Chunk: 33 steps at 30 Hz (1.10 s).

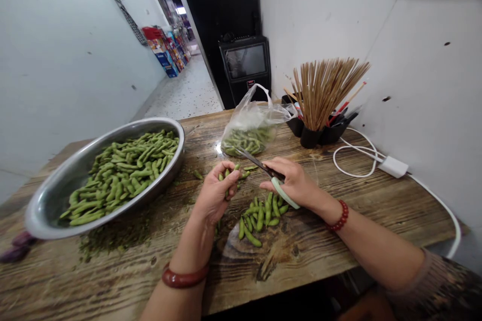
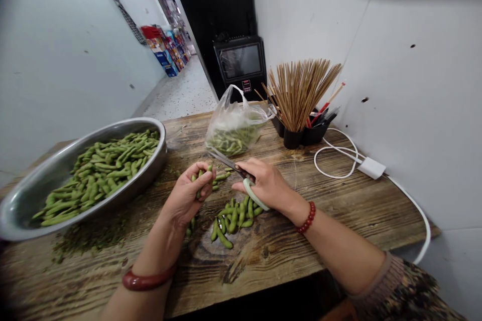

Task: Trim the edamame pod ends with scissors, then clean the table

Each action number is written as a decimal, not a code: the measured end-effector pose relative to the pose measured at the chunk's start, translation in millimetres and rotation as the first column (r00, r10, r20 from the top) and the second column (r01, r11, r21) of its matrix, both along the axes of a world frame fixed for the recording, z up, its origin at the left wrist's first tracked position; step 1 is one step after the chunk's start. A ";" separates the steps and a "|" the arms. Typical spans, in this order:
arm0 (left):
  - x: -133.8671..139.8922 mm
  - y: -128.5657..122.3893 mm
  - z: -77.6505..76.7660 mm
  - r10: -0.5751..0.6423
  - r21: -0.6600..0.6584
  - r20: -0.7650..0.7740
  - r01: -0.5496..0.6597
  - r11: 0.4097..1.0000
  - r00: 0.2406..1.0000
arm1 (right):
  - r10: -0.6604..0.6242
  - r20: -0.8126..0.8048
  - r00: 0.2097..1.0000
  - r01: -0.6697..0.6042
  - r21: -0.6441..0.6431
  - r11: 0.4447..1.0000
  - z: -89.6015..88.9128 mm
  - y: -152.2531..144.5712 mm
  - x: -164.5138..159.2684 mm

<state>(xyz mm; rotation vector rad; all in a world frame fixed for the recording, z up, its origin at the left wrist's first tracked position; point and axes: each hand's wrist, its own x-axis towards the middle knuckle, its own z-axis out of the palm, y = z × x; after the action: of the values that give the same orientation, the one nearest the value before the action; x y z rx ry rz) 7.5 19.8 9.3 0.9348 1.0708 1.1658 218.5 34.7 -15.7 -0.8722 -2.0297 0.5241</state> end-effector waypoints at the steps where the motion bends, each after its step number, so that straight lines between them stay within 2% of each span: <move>1: 0.8 -0.2 0.4 0.004 0.000 -0.008 -0.004 1.000 1.000 | 0.002 0.011 1.000 -0.002 -0.011 1.000 0.1 -0.3 -0.1; 9: 8.5 -2.9 7.3 0.035 0.032 -0.063 -0.033 0.999 0.997 | 0.082 0.058 0.995 -0.079 -0.057 0.995 -0.6 -1.5 -1.5; 16: 9.5 -2.3 0.8 0.087 0.046 -0.126 -0.081 0.996 0.988 | 0.116 0.077 0.990 -0.111 -0.068 0.991 5.1 -6.6 -3.3; 24: 12.9 -3.7 -0.8 0.075 0.136 -0.238 -0.043 0.990 0.968 | 0.134 0.054 0.990 -0.129 -0.080 0.988 4.4 -6.5 -3.6; 33: 10.7 -4.2 -2.3 0.078 0.134 -0.306 -0.038 0.990 0.949 | 0.143 0.043 0.989 -0.140 -0.069 0.988 -1.3 -7.1 -5.8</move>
<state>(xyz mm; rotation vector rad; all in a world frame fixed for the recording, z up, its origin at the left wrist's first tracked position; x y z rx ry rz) 18.2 15.6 7.0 1.2227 1.2945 1.1696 212.7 27.6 -17.1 -0.7901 -2.1394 0.6577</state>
